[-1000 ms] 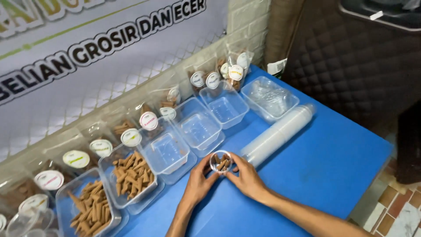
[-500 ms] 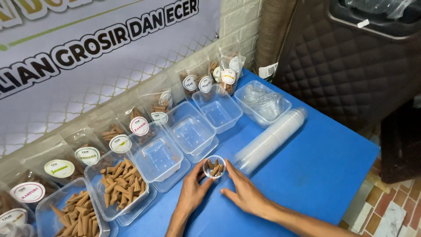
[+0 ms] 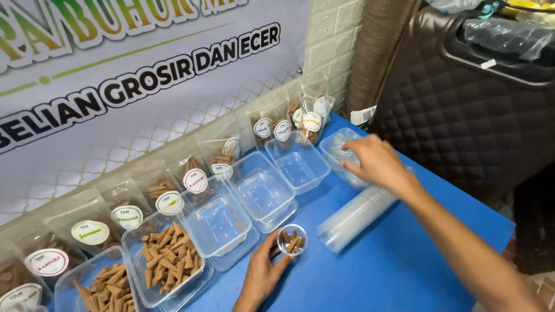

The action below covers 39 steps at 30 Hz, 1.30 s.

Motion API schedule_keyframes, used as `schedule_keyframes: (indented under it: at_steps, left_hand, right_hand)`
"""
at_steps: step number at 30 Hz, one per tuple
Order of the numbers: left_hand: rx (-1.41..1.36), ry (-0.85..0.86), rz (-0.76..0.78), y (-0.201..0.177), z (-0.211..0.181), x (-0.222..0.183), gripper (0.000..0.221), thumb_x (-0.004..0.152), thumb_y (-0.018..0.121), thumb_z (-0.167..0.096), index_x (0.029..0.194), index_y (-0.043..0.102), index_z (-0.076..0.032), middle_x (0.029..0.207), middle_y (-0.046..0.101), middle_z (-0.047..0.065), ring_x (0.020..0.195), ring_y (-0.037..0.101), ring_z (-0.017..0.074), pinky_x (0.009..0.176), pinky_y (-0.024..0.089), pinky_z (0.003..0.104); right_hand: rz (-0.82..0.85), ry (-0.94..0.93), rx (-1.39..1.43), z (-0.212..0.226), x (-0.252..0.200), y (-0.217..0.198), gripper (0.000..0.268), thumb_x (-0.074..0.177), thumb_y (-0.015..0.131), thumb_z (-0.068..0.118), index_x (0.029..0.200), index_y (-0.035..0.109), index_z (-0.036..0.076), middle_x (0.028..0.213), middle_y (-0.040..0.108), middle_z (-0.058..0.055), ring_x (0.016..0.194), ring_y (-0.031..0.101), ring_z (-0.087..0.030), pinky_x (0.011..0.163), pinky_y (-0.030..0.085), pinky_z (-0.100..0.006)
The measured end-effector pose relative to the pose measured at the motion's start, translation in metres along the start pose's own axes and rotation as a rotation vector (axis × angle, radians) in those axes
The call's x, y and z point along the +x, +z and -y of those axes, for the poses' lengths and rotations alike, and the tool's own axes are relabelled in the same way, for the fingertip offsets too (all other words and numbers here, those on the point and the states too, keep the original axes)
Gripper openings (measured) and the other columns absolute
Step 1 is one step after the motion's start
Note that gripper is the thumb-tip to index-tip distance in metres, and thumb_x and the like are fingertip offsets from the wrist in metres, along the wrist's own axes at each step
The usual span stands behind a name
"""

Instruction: The person packs small brown cylindrical incense sticks from clear plastic containers into small round plastic cups. They then place a clear plastic lid on each cup to seal it and set the finished product aside on the blue table.

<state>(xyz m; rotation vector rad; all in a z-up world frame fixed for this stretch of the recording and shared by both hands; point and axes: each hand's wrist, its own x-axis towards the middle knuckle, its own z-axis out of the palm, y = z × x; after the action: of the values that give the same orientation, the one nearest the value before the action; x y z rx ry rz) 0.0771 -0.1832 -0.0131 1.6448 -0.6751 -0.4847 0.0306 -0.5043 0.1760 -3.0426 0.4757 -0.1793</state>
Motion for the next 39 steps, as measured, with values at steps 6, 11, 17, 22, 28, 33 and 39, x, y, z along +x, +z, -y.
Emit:
schedule_keyframes:
  at_steps: [6, 11, 17, 22, 28, 33, 39]
  left_hand:
    - [0.022, -0.002, 0.010, -0.001, -0.002, -0.001, 0.067, 0.085, 0.082, -0.021, 0.145, 0.054, -0.013, 0.139, 0.071, 0.008, 0.125, 0.073, 0.0194, 0.108, 0.055, 0.031]
    - [0.023, 0.015, 0.005, -0.001, -0.004, -0.001, 0.066, 0.084, 0.082, -0.018, 0.144, 0.055, -0.013, 0.138, 0.071, 0.008, 0.124, 0.073, 0.0194, 0.108, 0.056, 0.031]
    - [0.034, 0.053, 0.001, -0.002, -0.009, -0.002, 0.063, 0.085, 0.081, -0.018, 0.143, 0.056, -0.012, 0.135, 0.072, 0.008, 0.124, 0.072, 0.0185, 0.109, 0.056, 0.032]
    - [0.030, 0.031, 0.000, -0.002, -0.007, -0.003, 0.065, 0.085, 0.081, -0.016, 0.144, 0.055, -0.013, 0.135, 0.072, 0.008, 0.125, 0.071, 0.0192, 0.111, 0.056, 0.032]
    - [0.038, 0.024, -0.003, -0.002, -0.016, -0.004, 0.065, 0.084, 0.082, -0.015, 0.143, 0.055, -0.014, 0.137, 0.070, 0.008, 0.124, 0.072, 0.0202, 0.110, 0.055, 0.031]
    - [-0.011, 0.017, -0.045, -0.004, -0.016, -0.007, 0.063, 0.082, 0.082, -0.011, 0.141, 0.058, -0.011, 0.134, 0.072, 0.010, 0.123, 0.072, 0.0205, 0.108, 0.057, 0.031]
    - [0.087, 0.116, -0.139, -0.035, -0.041, -0.043, 0.054, 0.084, 0.079, -0.010, 0.135, 0.060, -0.008, 0.128, 0.073, 0.008, 0.117, 0.071, 0.0207, 0.103, 0.061, 0.033]
  right_hand:
    - [0.352, 0.258, -0.143, -0.024, 0.048, 0.007, 0.061, 0.092, 0.060, 0.066, 0.139, 0.058, 0.026, 0.128, 0.070, -0.008, 0.137, 0.046, -0.030, 0.110, 0.038, -0.048]
    - [0.159, 0.127, -0.118, -0.042, 0.072, 0.037, 0.046, 0.094, 0.064, 0.045, 0.137, 0.060, 0.030, 0.144, 0.059, -0.006, 0.137, 0.047, -0.034, 0.105, 0.042, -0.056]
    - [0.250, 0.118, -0.011, -0.028, 0.077, 0.031, 0.046, 0.091, 0.071, 0.039, 0.135, 0.065, 0.027, 0.144, 0.061, 0.000, 0.137, 0.051, -0.031, 0.108, 0.042, -0.052]
    - [0.182, 0.075, -0.089, -0.041, 0.084, 0.047, 0.039, 0.091, 0.074, 0.039, 0.128, 0.069, 0.027, 0.133, 0.070, 0.001, 0.128, 0.060, -0.027, 0.101, 0.047, -0.047]
    - [0.090, 0.016, -0.096, -0.039, 0.073, 0.038, 0.038, 0.090, 0.075, 0.036, 0.126, 0.071, 0.025, 0.134, 0.069, 0.000, 0.127, 0.062, -0.027, 0.102, 0.047, -0.049]
    - [-0.327, -0.247, 0.070, -0.006, 0.022, 0.039, 0.036, 0.090, 0.072, 0.037, 0.125, 0.070, 0.025, 0.134, 0.068, -0.003, 0.121, 0.060, -0.031, 0.090, 0.046, -0.049]
    - [-0.289, -0.472, 0.678, 0.106, -0.065, 0.084, 0.038, 0.085, 0.079, 0.025, 0.121, 0.074, 0.017, 0.136, 0.068, -0.014, 0.130, 0.061, -0.029, 0.112, 0.045, -0.043]
